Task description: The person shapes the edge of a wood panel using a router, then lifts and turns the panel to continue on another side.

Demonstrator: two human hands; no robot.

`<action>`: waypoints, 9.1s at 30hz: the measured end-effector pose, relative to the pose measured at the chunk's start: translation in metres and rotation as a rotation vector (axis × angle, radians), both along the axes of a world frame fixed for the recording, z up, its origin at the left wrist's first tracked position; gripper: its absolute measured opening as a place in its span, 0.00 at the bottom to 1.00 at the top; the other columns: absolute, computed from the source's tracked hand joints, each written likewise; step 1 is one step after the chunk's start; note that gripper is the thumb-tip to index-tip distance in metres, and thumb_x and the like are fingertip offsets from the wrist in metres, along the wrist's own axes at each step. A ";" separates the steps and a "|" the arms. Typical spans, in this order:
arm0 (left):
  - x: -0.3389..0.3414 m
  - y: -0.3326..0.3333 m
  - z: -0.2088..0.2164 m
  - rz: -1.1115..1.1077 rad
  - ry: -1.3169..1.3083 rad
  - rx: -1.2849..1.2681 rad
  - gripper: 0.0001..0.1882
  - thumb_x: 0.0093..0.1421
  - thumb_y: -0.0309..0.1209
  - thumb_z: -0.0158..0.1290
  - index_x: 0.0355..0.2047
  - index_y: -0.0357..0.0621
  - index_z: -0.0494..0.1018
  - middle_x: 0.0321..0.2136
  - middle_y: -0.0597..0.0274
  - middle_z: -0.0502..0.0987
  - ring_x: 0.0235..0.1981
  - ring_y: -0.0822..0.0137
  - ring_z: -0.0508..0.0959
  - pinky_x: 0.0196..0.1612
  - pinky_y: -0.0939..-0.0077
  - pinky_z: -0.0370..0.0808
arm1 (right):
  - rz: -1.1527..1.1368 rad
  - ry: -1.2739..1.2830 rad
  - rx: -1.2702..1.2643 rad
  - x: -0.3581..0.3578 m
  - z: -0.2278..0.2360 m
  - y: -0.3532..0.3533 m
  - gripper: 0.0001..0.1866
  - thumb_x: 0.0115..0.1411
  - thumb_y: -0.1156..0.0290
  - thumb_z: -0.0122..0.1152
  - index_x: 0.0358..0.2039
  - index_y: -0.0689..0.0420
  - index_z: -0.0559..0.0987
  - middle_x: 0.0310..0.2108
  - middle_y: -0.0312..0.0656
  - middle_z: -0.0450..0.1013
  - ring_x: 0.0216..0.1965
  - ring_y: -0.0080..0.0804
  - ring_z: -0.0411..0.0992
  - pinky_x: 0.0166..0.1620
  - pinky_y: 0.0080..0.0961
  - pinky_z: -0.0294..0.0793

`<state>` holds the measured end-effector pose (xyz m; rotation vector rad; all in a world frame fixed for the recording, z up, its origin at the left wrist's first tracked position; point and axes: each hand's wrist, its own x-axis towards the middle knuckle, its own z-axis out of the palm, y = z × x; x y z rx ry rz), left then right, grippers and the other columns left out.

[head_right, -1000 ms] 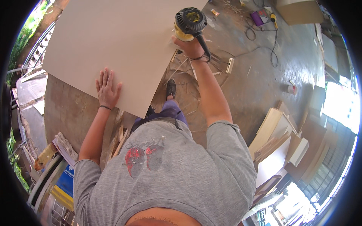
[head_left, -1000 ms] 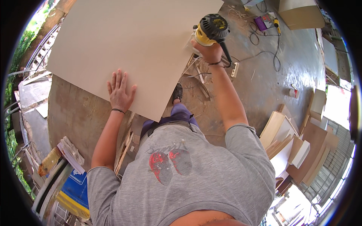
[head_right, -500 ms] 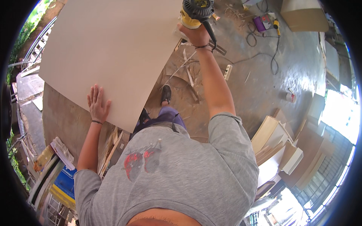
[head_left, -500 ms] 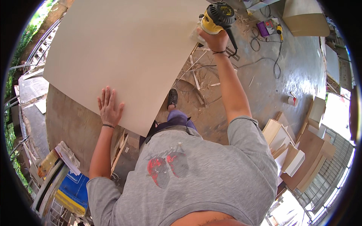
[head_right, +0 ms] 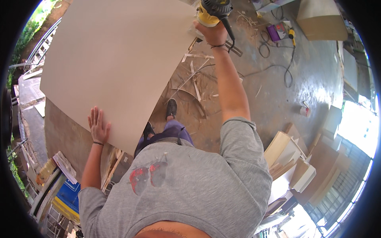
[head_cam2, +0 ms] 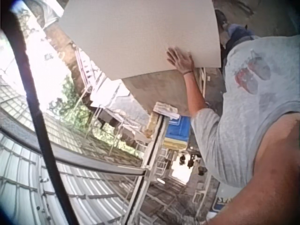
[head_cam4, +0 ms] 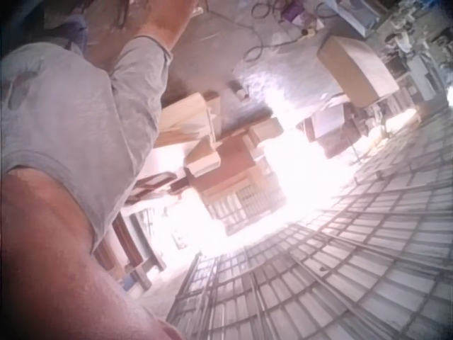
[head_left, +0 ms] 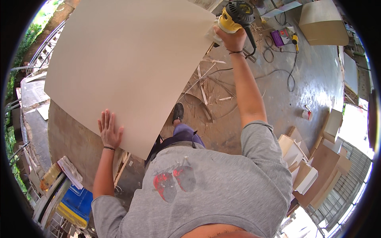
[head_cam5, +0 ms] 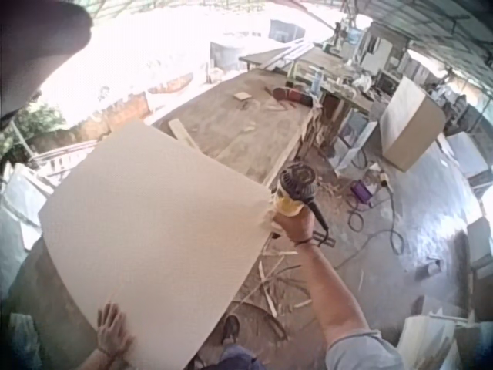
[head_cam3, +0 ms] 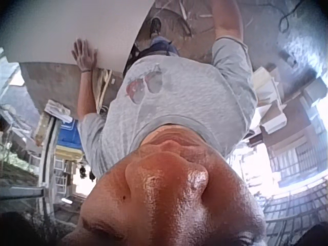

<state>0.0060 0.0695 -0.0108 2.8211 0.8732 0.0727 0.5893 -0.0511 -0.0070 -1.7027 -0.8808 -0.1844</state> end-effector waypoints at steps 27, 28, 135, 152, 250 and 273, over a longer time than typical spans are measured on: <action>-0.013 0.003 -0.006 0.002 0.048 -0.034 0.41 0.59 0.53 0.44 0.67 0.47 0.49 0.69 0.50 0.45 0.70 0.49 0.42 0.67 0.46 0.33 | -0.067 0.115 -0.064 0.070 -0.003 0.016 0.42 0.36 0.56 0.76 0.52 0.54 0.68 0.42 0.46 0.76 0.46 0.43 0.75 0.48 0.35 0.74; -0.011 -0.002 -0.007 0.033 0.017 -0.034 0.42 0.59 0.55 0.45 0.67 0.46 0.50 0.68 0.50 0.46 0.70 0.49 0.43 0.66 0.45 0.32 | -0.060 0.107 -0.003 0.069 0.004 0.023 0.42 0.36 0.55 0.76 0.52 0.54 0.68 0.42 0.46 0.76 0.46 0.43 0.75 0.48 0.34 0.74; -0.074 -0.089 -0.019 -0.331 -0.059 -0.094 0.37 0.54 0.48 0.51 0.62 0.45 0.61 0.67 0.52 0.50 0.70 0.54 0.44 0.65 0.37 0.36 | -0.585 0.341 0.235 -0.481 0.026 -0.286 0.27 0.42 0.74 0.75 0.44 0.63 0.75 0.39 0.38 0.75 0.38 0.27 0.75 0.44 0.24 0.75; -0.247 0.054 -0.019 -0.455 0.150 -0.074 0.36 0.56 0.50 0.53 0.63 0.52 0.61 0.68 0.54 0.48 0.70 0.54 0.44 0.68 0.48 0.35 | -0.594 0.347 0.292 -0.474 0.025 -0.301 0.28 0.42 0.76 0.74 0.45 0.63 0.73 0.40 0.38 0.74 0.40 0.28 0.75 0.45 0.25 0.75; -0.027 0.097 -0.054 0.847 -0.574 -0.111 0.39 0.56 0.55 0.52 0.62 0.48 0.59 0.68 0.44 0.39 0.69 0.43 0.35 0.66 0.41 0.37 | 0.137 0.109 -0.277 -0.400 0.023 -0.060 0.25 0.44 0.59 0.74 0.41 0.56 0.79 0.38 0.39 0.78 0.39 0.29 0.77 0.44 0.28 0.77; -0.022 0.099 -0.054 0.918 -0.567 -0.083 0.40 0.53 0.58 0.52 0.60 0.47 0.63 0.68 0.44 0.42 0.69 0.47 0.41 0.65 0.40 0.37 | 0.154 0.101 -0.290 -0.429 0.017 -0.064 0.19 0.47 0.61 0.73 0.37 0.57 0.80 0.36 0.38 0.78 0.37 0.28 0.77 0.42 0.26 0.76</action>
